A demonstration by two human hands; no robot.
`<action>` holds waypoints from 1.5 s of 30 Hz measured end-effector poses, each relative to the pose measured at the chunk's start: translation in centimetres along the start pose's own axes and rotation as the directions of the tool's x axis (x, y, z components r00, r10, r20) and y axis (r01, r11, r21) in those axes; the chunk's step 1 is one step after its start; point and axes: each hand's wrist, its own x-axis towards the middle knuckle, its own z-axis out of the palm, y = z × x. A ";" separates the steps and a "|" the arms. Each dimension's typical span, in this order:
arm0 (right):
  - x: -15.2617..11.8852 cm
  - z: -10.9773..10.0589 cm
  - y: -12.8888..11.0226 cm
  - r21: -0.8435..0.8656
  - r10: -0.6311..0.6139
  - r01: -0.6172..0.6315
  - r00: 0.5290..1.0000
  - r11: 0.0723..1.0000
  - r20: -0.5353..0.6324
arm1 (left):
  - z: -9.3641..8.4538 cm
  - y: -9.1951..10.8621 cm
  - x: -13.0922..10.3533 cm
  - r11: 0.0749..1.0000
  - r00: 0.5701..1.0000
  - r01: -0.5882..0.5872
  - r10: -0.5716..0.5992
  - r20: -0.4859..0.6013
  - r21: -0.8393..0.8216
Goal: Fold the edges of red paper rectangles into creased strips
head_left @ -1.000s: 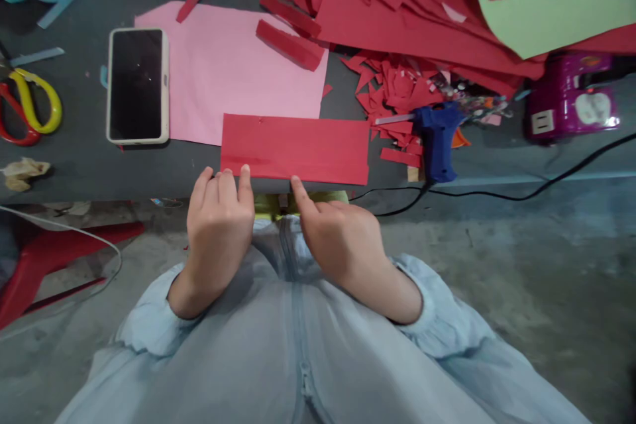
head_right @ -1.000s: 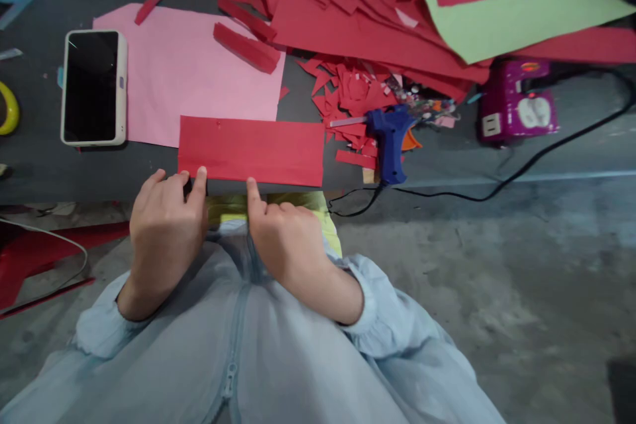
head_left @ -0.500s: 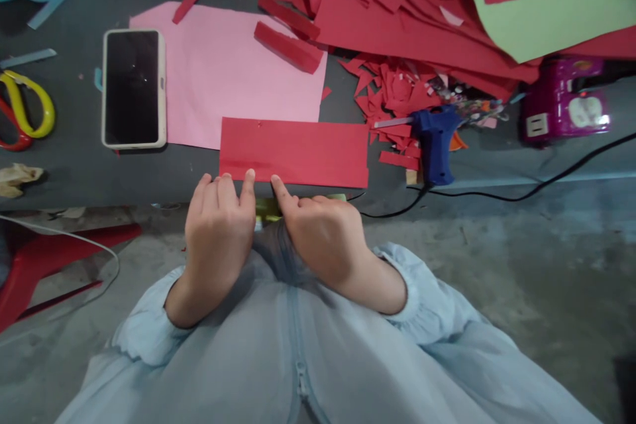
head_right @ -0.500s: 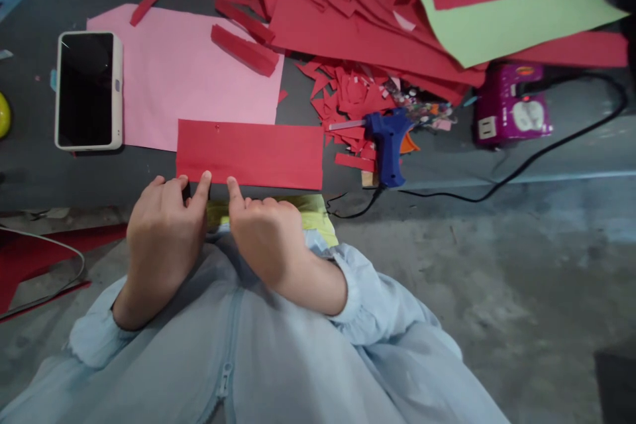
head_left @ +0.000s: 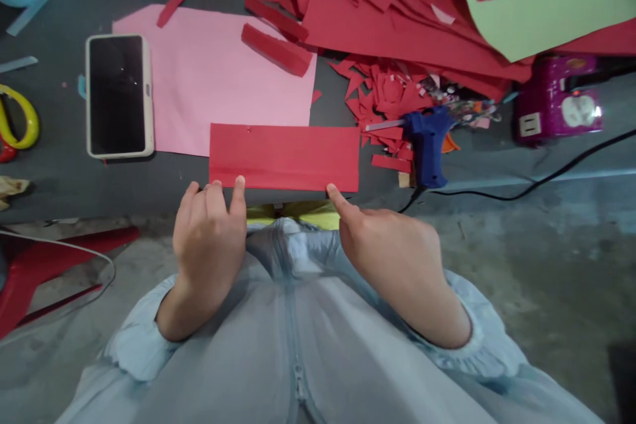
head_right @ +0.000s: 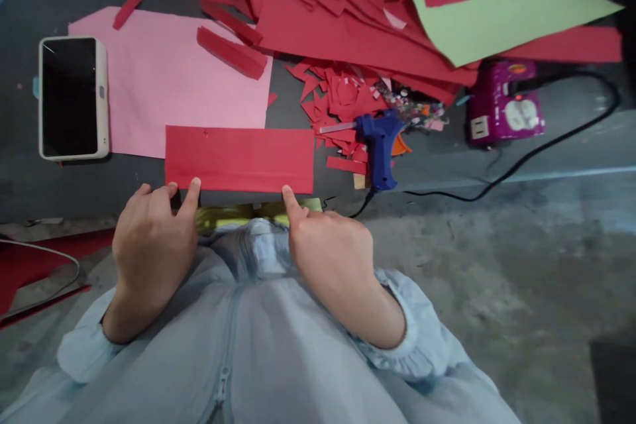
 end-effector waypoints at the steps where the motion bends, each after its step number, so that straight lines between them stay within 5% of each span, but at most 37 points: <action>1: -0.1 0.1 0.3 -0.011 0.010 -0.010 1.000 1.000 -0.007 | 0.1 0.0 0.0 1.000 1.000 -0.009 0.010 -0.022 0.024; 14: -0.6 0.8 1.9 -0.010 0.109 -0.109 0.993 0.994 -0.035 | 0.4 -0.3 -0.1 0.992 0.992 -0.065 0.076 -0.103 0.106; 26: -1.2 2.8 1.9 0.037 0.046 -0.037 0.958 0.999 -0.282 | 0.4 1.3 -2.3 0.998 0.998 0.056 -0.056 -0.002 -0.024; 34: -0.6 3.0 1.8 0.053 0.049 -0.031 0.923 0.998 -0.381 | 0.5 1.7 -2.6 0.996 0.995 0.088 -0.088 -0.053 0.007; 45: -0.4 2.6 1.5 0.052 0.101 -0.092 0.972 0.994 -0.212 | 0.6 1.4 -2.5 0.996 0.996 0.087 -0.087 -0.036 -0.005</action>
